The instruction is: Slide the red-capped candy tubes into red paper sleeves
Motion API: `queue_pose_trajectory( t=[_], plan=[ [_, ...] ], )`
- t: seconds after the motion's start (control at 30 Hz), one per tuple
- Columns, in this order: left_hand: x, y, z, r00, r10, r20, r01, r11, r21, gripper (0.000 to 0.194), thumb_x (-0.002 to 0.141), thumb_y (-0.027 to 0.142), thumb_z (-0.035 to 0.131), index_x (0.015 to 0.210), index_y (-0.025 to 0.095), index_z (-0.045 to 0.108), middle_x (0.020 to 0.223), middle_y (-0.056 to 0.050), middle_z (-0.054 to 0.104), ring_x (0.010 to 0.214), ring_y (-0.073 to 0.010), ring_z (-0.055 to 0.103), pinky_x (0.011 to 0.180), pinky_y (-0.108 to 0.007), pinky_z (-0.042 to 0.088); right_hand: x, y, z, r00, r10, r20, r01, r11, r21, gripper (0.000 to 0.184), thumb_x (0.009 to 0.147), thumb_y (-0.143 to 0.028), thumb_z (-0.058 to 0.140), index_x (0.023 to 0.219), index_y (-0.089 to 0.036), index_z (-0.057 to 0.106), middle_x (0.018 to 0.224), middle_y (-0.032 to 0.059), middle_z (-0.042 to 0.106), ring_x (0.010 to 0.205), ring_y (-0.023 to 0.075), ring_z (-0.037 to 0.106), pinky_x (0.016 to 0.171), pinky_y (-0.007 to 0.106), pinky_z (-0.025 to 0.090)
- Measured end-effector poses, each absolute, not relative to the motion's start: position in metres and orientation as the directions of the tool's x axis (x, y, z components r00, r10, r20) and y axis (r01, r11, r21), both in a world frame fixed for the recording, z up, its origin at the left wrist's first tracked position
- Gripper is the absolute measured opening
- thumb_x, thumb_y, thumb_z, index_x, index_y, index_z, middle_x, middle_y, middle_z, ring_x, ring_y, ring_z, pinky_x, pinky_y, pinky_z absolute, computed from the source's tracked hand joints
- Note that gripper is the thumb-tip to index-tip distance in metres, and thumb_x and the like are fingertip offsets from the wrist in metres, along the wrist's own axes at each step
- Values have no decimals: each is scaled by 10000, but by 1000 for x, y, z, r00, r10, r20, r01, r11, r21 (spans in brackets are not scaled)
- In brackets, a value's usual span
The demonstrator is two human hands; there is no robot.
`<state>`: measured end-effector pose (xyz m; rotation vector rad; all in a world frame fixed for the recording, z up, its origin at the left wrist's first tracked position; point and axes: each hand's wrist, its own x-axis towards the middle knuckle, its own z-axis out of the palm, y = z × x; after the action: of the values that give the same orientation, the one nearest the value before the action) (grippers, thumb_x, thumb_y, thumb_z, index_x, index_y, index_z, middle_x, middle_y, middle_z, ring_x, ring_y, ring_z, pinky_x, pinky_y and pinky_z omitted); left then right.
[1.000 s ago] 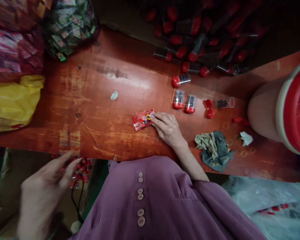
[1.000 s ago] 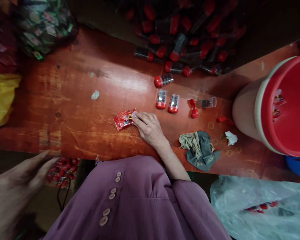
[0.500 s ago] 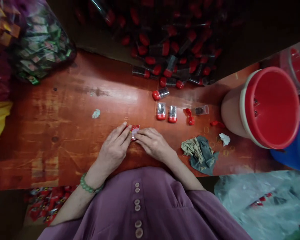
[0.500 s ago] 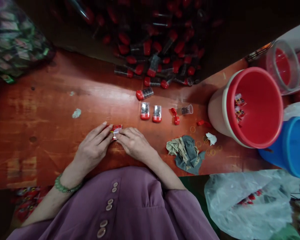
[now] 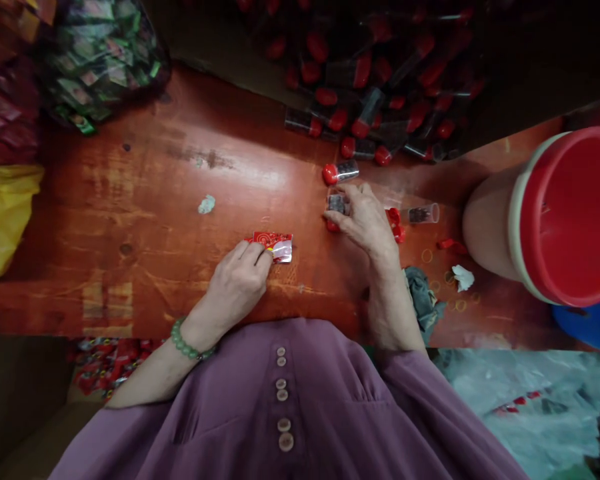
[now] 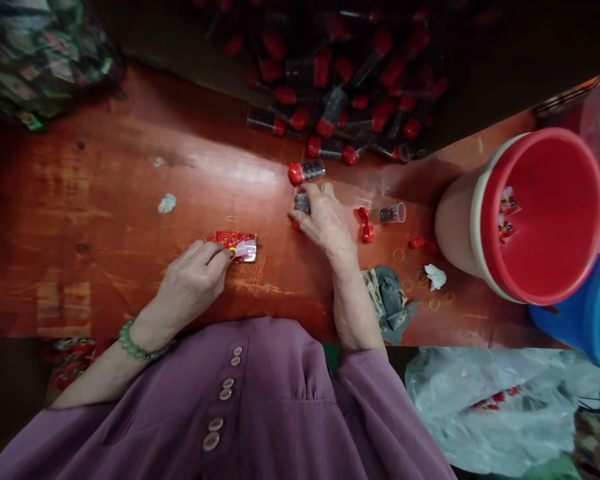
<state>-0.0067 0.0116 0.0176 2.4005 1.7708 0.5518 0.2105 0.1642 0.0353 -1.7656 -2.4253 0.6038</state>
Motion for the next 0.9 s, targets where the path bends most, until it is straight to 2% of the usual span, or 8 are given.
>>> queue_pose_trajectory(
  t=[0.1,0.2,0.37,0.47,0.57,0.63,0.77,0.9],
  plan=[
    [-4,13,23,237,958,162,926,-273,262,285,935,66,400,886,147,670,810,-111,626,768,-242,552,679,-361,481,212,158,33,-343,929,-142,829,228,-511,293,748,-244,749,1010,-198,626,949,53,601,883,246,598,858,481,514],
    [-3,13,25,265,951,160,926,-298,233,273,936,80,423,976,128,689,856,-122,652,795,-246,564,685,-358,491,214,147,28,-292,946,-139,680,103,-726,310,731,-267,760,959,-223,554,842,-7,578,759,177,562,759,402,525],
    [-6,16,21,230,955,186,927,-273,256,231,936,131,488,802,143,677,801,-104,659,752,-228,567,657,-347,487,214,121,27,-210,957,-201,281,-138,-950,432,735,-373,790,1042,-277,501,799,-52,553,608,102,537,524,242,488],
    [-10,20,16,138,961,240,890,-227,396,226,931,160,527,765,163,679,756,-66,666,723,-190,591,666,-319,498,213,107,30,-269,926,-266,110,-245,-963,418,744,-449,799,1012,-264,538,754,-59,604,596,95,598,511,219,530],
    [-14,22,11,20,951,310,805,-200,559,171,895,196,615,742,178,688,717,-25,688,676,-148,618,634,-275,502,212,97,31,-350,879,-323,20,-338,-941,390,737,-463,810,877,-225,534,693,-51,671,577,103,666,532,219,572],
    [-15,21,10,-20,936,350,761,-213,612,156,881,213,647,735,187,694,727,-15,714,672,-136,634,638,-263,509,209,92,33,-376,852,-366,-26,-404,-914,395,734,-451,817,870,-220,527,679,-50,691,543,113,689,497,210,572],
    [-17,15,12,-3,902,432,748,-285,600,131,889,211,644,778,208,713,774,-19,743,696,-132,645,677,-273,522,202,83,37,-415,784,-462,-96,-543,-834,398,716,-410,828,965,-215,586,660,-66,692,448,103,660,379,171,512],
    [-16,9,16,64,833,550,725,-417,548,126,868,124,638,840,216,719,781,-17,739,724,-136,654,687,-278,526,195,76,41,-469,714,-520,-99,-628,-772,252,751,-367,789,848,-178,653,534,-58,658,367,74,580,334,146,453]
  ],
)
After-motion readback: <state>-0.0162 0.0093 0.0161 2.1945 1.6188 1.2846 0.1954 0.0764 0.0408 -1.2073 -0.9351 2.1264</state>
